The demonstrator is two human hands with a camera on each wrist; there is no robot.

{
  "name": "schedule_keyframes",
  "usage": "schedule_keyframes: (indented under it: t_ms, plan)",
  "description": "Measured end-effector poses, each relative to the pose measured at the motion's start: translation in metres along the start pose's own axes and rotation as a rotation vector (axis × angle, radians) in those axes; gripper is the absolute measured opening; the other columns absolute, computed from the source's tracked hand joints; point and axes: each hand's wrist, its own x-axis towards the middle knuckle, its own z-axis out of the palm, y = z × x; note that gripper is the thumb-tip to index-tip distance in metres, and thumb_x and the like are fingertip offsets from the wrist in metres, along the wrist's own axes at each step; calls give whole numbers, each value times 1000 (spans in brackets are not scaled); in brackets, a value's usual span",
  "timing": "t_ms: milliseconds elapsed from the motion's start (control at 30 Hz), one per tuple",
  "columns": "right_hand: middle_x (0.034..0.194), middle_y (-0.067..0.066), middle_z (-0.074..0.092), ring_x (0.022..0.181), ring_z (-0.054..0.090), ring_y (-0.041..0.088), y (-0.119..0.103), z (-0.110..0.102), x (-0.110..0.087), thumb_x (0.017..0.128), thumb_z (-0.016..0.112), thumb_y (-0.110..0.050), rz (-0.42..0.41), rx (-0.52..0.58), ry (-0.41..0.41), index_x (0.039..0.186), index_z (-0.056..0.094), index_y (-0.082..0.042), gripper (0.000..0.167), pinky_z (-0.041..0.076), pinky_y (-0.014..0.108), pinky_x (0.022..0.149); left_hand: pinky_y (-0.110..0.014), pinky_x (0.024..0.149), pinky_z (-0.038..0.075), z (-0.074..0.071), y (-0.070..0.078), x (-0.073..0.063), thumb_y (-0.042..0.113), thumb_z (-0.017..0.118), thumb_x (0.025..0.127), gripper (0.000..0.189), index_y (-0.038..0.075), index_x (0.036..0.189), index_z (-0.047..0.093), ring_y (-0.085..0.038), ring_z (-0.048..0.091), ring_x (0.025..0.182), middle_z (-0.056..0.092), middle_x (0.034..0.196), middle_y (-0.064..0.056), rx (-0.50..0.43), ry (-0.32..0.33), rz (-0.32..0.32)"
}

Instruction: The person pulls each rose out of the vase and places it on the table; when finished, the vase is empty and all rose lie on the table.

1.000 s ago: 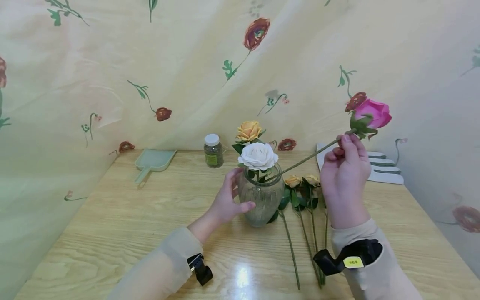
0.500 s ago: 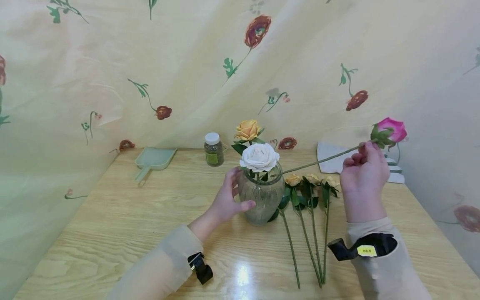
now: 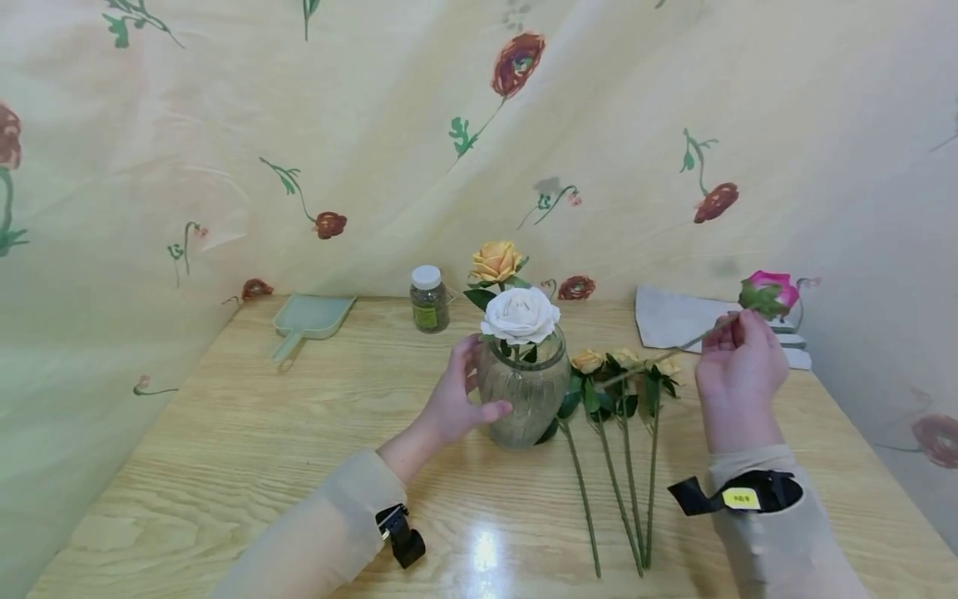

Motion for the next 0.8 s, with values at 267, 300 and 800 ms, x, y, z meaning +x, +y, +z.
schedule_keyframes:
  t_ms: [267, 300, 800]
  plan:
    - [88, 5, 54, 75, 49, 15, -6, -20, 7, 89, 60, -2, -9, -227, 25, 108, 54, -10, 22, 43, 24, 52, -45, 104, 33, 0, 0, 0, 9, 72, 74, 88, 7, 143, 16, -30, 33, 131, 33, 142, -17, 2, -7, -5]
    - [89, 4, 55, 76, 49, 14, -7, -23, 8, 89, 60, -3, -17, -268, 32, 108, 55, -10, 21, 44, 24, 52, -45, 105, 33, 0, 0, 0, 10, 72, 74, 89, 7, 143, 16, -30, 33, 131, 33, 142, -17, 1, -7, -7]
    - [92, 0, 56, 74, 55, 9, 4, -70, 28, 86, 67, -9, -209, -861, 117, 97, 68, -12, 12, 47, 14, 56, -45, 105, 32, -1, -1, 0, 9, 72, 73, 89, 7, 143, 17, -29, 33, 131, 34, 142, -17, -1, -3, -26]
